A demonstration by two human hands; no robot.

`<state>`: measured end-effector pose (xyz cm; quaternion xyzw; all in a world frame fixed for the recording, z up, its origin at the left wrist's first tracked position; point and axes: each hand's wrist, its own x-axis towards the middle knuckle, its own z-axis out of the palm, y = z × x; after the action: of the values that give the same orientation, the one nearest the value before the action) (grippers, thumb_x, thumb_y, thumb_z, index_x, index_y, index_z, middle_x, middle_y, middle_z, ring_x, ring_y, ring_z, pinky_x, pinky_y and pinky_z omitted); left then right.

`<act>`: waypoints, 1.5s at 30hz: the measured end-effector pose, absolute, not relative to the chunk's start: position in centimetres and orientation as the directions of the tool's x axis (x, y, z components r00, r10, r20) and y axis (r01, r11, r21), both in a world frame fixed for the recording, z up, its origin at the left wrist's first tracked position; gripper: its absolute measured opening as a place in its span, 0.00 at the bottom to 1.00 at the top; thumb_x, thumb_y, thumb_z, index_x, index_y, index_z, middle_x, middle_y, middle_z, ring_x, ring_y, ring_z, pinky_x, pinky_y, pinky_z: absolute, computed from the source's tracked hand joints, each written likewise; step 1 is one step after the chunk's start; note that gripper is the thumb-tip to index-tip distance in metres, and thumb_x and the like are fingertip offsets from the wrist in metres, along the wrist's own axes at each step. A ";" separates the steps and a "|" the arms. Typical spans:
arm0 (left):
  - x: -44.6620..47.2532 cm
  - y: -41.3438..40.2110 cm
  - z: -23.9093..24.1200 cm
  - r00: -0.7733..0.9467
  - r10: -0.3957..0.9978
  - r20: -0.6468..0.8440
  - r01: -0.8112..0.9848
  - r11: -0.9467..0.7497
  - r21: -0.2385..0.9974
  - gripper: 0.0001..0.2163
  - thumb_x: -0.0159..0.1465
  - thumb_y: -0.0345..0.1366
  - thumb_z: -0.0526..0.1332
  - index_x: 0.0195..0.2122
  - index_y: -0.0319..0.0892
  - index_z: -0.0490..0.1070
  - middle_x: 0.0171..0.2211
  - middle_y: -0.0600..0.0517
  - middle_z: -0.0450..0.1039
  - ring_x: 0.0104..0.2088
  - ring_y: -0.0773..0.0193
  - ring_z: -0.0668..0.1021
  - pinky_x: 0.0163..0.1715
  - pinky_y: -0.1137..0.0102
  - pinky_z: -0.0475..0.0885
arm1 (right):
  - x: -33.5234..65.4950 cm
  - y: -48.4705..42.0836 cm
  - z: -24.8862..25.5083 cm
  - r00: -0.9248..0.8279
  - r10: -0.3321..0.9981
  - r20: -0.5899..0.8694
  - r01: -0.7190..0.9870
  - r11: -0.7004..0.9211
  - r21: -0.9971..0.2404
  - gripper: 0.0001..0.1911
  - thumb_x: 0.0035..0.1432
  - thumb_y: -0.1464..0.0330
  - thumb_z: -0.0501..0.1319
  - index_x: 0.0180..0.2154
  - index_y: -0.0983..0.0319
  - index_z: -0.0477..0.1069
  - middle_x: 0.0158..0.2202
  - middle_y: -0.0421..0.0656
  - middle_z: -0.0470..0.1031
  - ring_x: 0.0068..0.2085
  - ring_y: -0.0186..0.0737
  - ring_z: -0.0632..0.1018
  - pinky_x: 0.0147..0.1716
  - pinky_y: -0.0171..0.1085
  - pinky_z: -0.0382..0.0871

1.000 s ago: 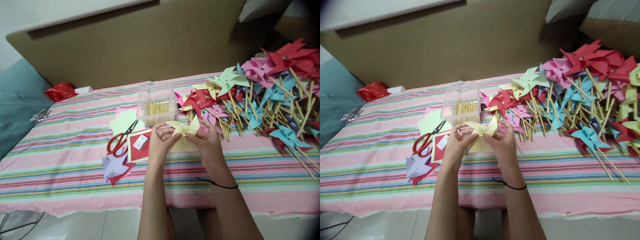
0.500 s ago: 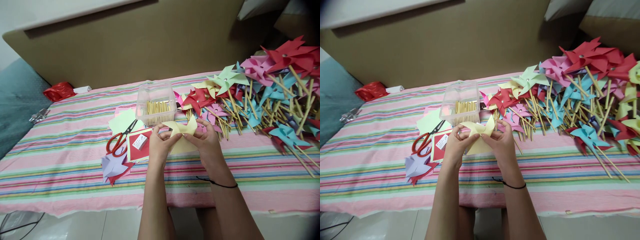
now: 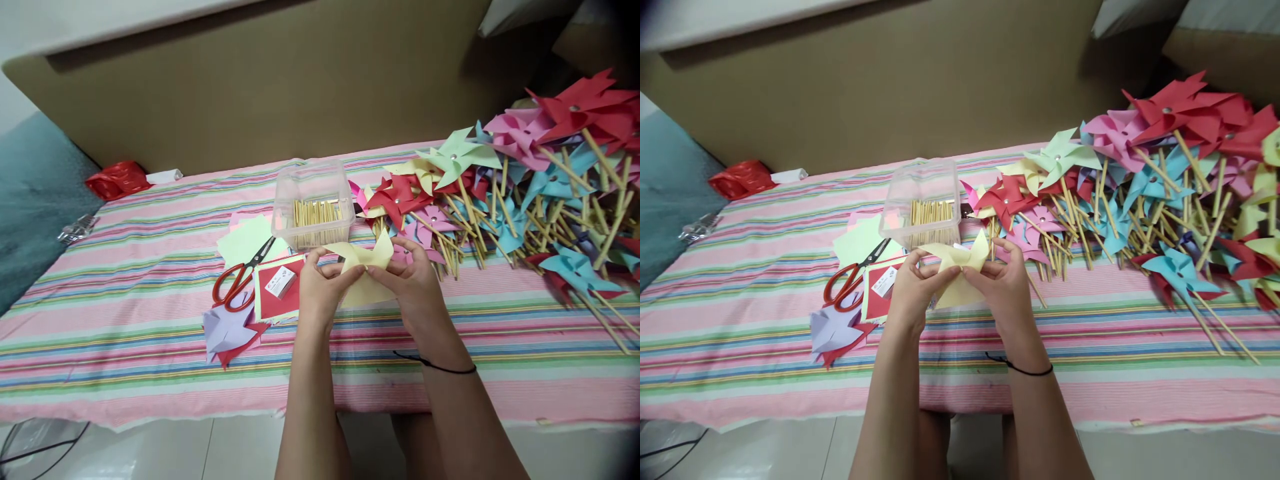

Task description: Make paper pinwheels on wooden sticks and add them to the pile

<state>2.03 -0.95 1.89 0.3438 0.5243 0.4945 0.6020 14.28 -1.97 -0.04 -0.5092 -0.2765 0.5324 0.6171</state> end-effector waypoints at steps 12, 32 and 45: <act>1.8 -0.8 1.5 -0.095 0.946 -0.310 -0.300 0.270 0.915 0.29 0.42 0.32 0.75 0.43 0.42 0.62 0.26 0.49 0.79 0.21 0.63 0.78 0.22 0.71 0.72 | 14.4 -2.0 0.0 0.227 0.959 -0.171 -0.354 -0.082 -0.932 0.43 0.36 0.62 0.76 0.53 0.57 0.59 0.32 0.42 0.82 0.35 0.48 0.83 0.37 0.46 0.78; 2.0 -0.8 1.8 -0.093 0.944 -0.317 -0.242 0.287 0.927 0.27 0.43 0.32 0.73 0.42 0.43 0.62 0.26 0.51 0.78 0.20 0.64 0.76 0.20 0.72 0.70 | 14.4 -2.0 -0.3 0.267 0.947 -0.178 -0.319 -0.087 -0.944 0.46 0.34 0.63 0.76 0.54 0.57 0.57 0.30 0.41 0.82 0.33 0.48 0.83 0.35 0.47 0.78; 1.9 -0.8 1.7 -0.108 0.952 -0.285 -0.237 0.254 0.938 0.28 0.43 0.32 0.73 0.42 0.44 0.60 0.25 0.53 0.77 0.21 0.65 0.76 0.22 0.73 0.70 | 14.2 -2.0 -0.3 0.256 0.959 -0.123 -0.309 -0.039 -0.950 0.42 0.36 0.64 0.76 0.51 0.55 0.58 0.30 0.40 0.81 0.33 0.47 0.83 0.36 0.46 0.78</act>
<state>1.90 -0.84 1.74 0.3315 0.5397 0.5128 0.5795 14.16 -2.05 -0.31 -0.5025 -0.3235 0.5169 0.6129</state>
